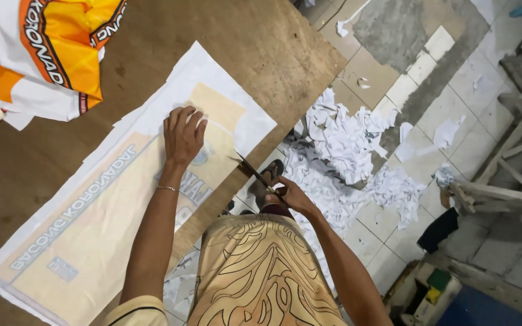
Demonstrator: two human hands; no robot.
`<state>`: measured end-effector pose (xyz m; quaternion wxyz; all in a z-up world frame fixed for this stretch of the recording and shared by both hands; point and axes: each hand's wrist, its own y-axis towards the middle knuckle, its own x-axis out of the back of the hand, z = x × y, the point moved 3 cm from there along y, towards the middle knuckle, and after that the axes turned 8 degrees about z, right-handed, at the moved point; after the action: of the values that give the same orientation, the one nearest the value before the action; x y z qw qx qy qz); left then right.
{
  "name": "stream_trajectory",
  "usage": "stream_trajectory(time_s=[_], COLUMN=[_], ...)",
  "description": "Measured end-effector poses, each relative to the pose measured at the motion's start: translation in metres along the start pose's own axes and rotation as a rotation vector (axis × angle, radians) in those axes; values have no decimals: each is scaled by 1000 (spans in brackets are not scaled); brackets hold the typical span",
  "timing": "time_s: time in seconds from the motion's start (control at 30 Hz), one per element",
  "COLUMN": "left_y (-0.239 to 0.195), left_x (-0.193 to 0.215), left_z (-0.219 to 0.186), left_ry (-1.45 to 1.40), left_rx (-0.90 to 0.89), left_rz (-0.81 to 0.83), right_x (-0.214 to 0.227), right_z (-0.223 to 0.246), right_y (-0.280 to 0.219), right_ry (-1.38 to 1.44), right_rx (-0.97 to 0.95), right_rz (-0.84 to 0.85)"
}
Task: Cutting out printed jersey panels from fabric sheets using scissors on a work table.
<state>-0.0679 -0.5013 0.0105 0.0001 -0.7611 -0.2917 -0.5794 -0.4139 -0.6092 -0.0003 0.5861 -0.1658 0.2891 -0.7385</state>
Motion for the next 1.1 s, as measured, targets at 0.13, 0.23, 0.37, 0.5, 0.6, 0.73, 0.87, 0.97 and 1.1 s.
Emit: stream_trajectory(time_s=[0.13,0.23,0.37,0.5,0.6,0.73,0.87,0.97,1.1], left_y=[0,1,4,4,4,2,5,5,6], left_x=[6,9,14,17,23,20,24,24,27], left_z=[-4,-5,-8,-10,-13,-10,-9,-10,-8], left_ry=[-20,-37,-62,-80,-87,-92,-129,-154,-174], left_rx=[-16,6,14,13,22,6,20,46,72], left_rz=[-25,-26,-30,-31,-11,-7,-2,12,25], right_x=[-7,-15,-29,-49,-62,-77,-79,-93,-121], right_z=[7,11,3,22,32,77,57,45,50], right_y=[-3,-5,-4,-17,-21,-16,12,19,23], right_ry=[29,44,97,131,-4,-121,-145,-112,-8], right_rx=[38,68,83,99,51,-126,-87,-82,-100], right_rz=[-5,-48,-117,-207,-296,-307,-430,-490,-611])
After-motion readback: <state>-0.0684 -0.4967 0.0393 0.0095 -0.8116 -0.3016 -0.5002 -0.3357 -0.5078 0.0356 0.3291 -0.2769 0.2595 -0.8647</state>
